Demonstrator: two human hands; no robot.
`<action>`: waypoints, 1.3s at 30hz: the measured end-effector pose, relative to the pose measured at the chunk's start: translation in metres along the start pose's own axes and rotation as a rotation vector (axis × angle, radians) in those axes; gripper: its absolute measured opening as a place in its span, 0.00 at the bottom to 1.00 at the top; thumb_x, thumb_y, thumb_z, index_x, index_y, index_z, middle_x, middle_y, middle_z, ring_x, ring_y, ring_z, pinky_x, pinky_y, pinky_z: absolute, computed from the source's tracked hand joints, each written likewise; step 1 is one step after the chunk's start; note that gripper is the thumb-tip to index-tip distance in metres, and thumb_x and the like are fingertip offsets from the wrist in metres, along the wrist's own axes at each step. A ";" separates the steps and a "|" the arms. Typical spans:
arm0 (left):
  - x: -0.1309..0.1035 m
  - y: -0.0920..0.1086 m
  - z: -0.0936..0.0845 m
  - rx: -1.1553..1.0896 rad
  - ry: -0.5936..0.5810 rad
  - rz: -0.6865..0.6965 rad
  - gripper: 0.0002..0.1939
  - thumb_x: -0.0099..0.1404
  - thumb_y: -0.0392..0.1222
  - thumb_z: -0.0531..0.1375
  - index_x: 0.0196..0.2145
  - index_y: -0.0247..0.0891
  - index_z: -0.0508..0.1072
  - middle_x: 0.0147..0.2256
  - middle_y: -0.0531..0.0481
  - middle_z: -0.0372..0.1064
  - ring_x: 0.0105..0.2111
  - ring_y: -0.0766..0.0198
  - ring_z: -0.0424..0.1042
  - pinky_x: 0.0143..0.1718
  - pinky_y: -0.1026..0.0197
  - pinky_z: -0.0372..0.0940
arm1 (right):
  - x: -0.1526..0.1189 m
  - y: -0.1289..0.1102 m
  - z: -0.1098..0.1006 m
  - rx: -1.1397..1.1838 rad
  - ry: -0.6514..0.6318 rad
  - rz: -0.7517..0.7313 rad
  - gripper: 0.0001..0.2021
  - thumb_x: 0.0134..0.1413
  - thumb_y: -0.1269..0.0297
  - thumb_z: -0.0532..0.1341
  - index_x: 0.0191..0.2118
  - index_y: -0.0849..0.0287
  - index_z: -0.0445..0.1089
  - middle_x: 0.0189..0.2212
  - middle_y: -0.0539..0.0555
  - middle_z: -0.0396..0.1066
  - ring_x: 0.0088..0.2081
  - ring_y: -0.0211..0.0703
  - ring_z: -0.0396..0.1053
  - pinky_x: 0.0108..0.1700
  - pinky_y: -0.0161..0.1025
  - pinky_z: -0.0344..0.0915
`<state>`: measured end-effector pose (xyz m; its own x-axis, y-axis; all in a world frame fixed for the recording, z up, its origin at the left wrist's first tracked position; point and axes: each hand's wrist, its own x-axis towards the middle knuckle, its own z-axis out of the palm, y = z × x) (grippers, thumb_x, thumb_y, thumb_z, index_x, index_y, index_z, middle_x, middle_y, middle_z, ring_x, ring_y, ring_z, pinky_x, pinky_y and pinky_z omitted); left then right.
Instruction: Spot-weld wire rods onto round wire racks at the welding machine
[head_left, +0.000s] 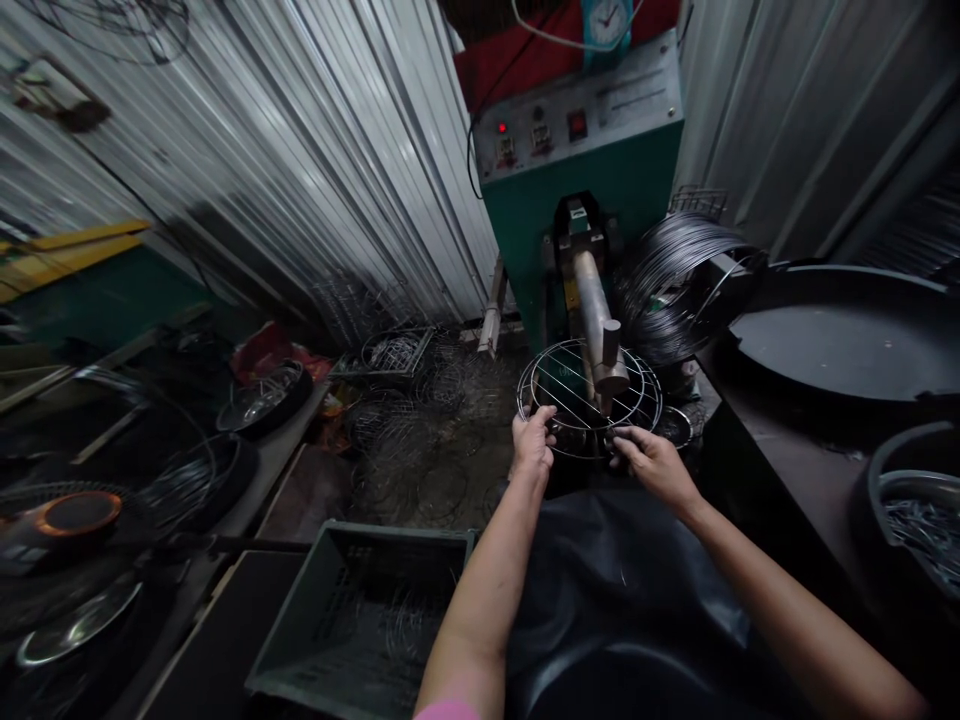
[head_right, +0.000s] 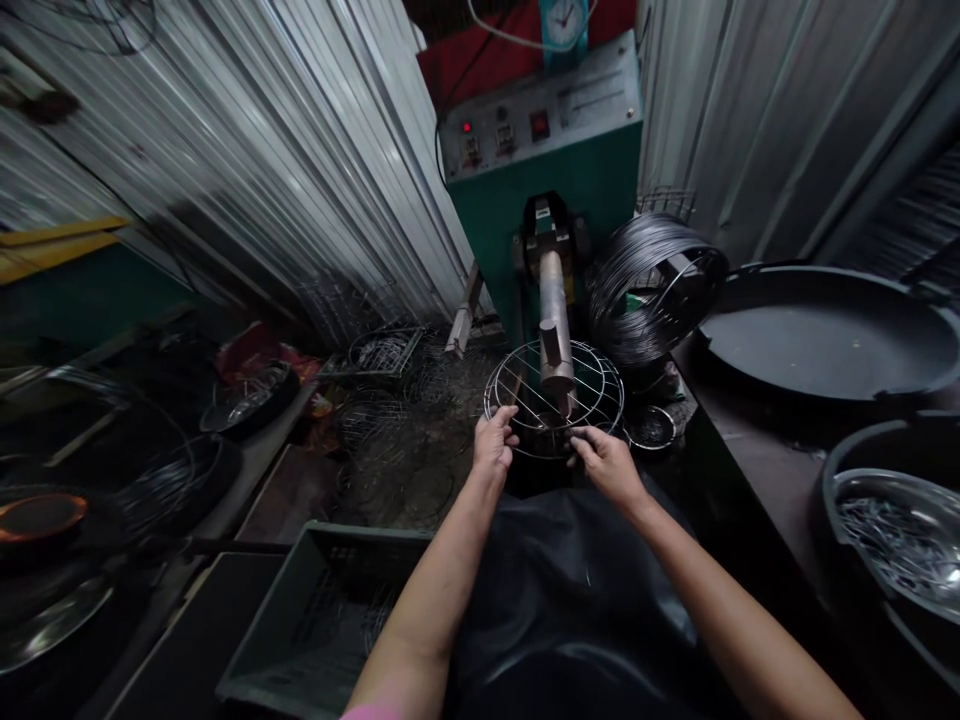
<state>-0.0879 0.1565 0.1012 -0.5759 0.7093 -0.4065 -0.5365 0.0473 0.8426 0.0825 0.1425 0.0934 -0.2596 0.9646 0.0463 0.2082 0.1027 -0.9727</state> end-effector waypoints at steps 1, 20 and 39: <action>0.000 -0.001 0.000 0.002 0.000 -0.005 0.26 0.38 0.35 0.67 0.35 0.38 0.60 0.19 0.62 0.54 0.14 0.76 0.52 0.13 0.71 0.41 | 0.000 0.000 0.000 0.008 0.004 -0.001 0.17 0.50 0.53 0.56 0.37 0.61 0.70 0.22 0.53 0.72 0.22 0.39 0.68 0.21 0.33 0.59; 0.016 0.000 0.007 0.038 0.027 -0.064 0.22 0.37 0.38 0.70 0.27 0.36 0.61 0.18 0.62 0.54 0.14 0.77 0.53 0.13 0.72 0.42 | 0.015 0.003 0.001 0.062 -0.016 0.015 0.18 0.49 0.50 0.56 0.36 0.62 0.68 0.25 0.53 0.71 0.23 0.38 0.68 0.22 0.33 0.60; 0.010 -0.006 0.006 -0.004 0.036 -0.077 0.22 0.38 0.40 0.70 0.24 0.37 0.59 0.16 0.63 0.49 0.13 0.78 0.48 0.12 0.72 0.40 | 0.011 0.006 -0.004 -0.095 0.061 -0.097 0.17 0.53 0.56 0.54 0.41 0.62 0.69 0.24 0.53 0.73 0.25 0.42 0.71 0.29 0.38 0.67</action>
<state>-0.0861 0.1675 0.0945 -0.5542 0.6781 -0.4827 -0.5824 0.0984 0.8069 0.0845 0.1541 0.0888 -0.2251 0.9619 0.1553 0.2742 0.2155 -0.9372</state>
